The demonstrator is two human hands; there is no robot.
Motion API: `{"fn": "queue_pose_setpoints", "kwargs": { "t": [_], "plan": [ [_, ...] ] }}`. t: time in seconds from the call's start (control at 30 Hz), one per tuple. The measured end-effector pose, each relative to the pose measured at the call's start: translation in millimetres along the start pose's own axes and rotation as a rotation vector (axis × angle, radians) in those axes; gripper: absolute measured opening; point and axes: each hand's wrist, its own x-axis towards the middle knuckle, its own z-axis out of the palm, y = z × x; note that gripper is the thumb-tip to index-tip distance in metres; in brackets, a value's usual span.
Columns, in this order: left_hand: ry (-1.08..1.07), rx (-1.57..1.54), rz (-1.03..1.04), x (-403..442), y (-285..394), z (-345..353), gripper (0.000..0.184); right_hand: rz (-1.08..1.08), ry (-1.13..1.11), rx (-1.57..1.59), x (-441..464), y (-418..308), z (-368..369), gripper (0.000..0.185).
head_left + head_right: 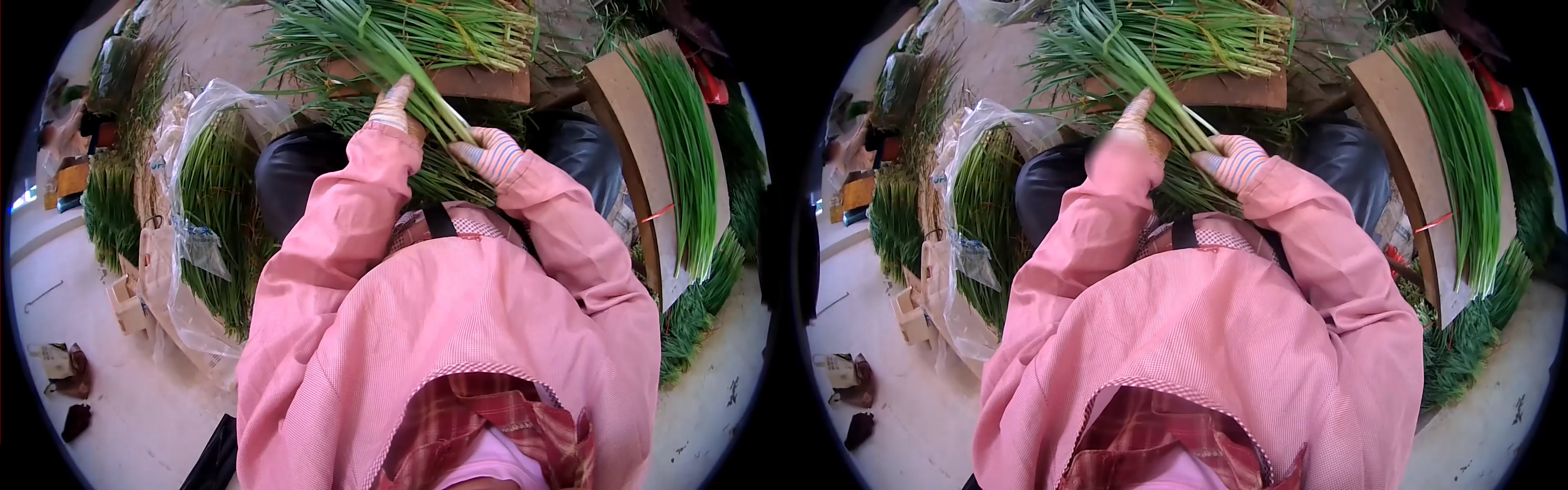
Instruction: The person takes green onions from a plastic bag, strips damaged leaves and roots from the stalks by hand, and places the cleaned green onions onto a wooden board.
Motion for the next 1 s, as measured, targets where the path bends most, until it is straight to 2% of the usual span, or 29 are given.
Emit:
{"fn": "queue_pose_setpoints", "kwargs": {
  "t": [0.07,0.13,0.2,0.23,0.37,0.43,0.53,0.6,0.67,0.7,0.73,0.8,0.83,0.87,0.93,0.97,1.0],
  "plan": [
    [-0.105,-0.027,-0.146,-7,10,1,0.025,0.152,-0.012,-0.011,-7,-18,-9,0.020],
    [-0.073,-0.018,-0.201,-6,11,1,0.025,0.265,-0.015,0.105,-8,-16,-12,0.022],
    [0.031,0.052,-0.086,4,-1,-7,0.024,0.320,-0.022,0.227,-13,-15,-5,0.021],
    [-0.012,0.039,-0.051,1,-3,-6,0.023,0.336,-0.022,0.237,-11,-12,-3,0.023],
    [0.083,0.063,-0.036,-2,-4,-1,0.026,0.322,0.039,0.182,-15,-5,-1,0.028],
    [-0.101,0.042,0.157,-4,-9,-8,0.035,0.328,0.039,0.209,-19,-7,1,0.028],
    [-0.115,0.128,0.166,-5,-10,-12,0.042,0.346,-0.003,0.331,-31,-17,10,0.029],
    [-0.174,-0.011,0.152,-17,-12,-4,0.040,0.333,0.008,0.235,-28,-16,6,0.028],
    [-0.162,-0.034,-0.136,-30,-1,10,0.035,0.273,-0.047,0.287,-40,-27,0,0.024],
    [-0.245,-0.121,-0.125,19,-15,-24,0.027,0.287,-0.023,0.261,-53,-40,-3,0.026],
    [-0.289,-0.201,-0.123,7,-8,-14,0.024,0.271,-0.023,0.237,-66,-55,-10,0.027],
    [-0.219,-0.011,-0.045,-7,3,-6,0.030,0.224,0.001,0.120,-93,-94,-34,0.033],
    [-0.265,0.129,-0.019,-10,4,-12,0.037,0.121,0.008,0.059,-108,-118,-41,0.035],
    [-0.274,0.115,-0.016,-14,2,-17,0.037,0.035,0.093,0.014,-122,-139,-48,0.039],
    [-0.047,0.304,-0.106,-20,-4,-25,0.041,-0.147,0.200,-0.058,-142,-180,-63,0.043],
    [0.035,0.401,-0.169,-17,-8,-36,0.052,-0.237,0.075,-0.056,-147,-198,-72,0.046],
    [0.027,0.393,-0.164,-19,-14,-50,0.052,-0.293,-0.011,-0.041,-148,-214,-77,0.048]
  ]
}}
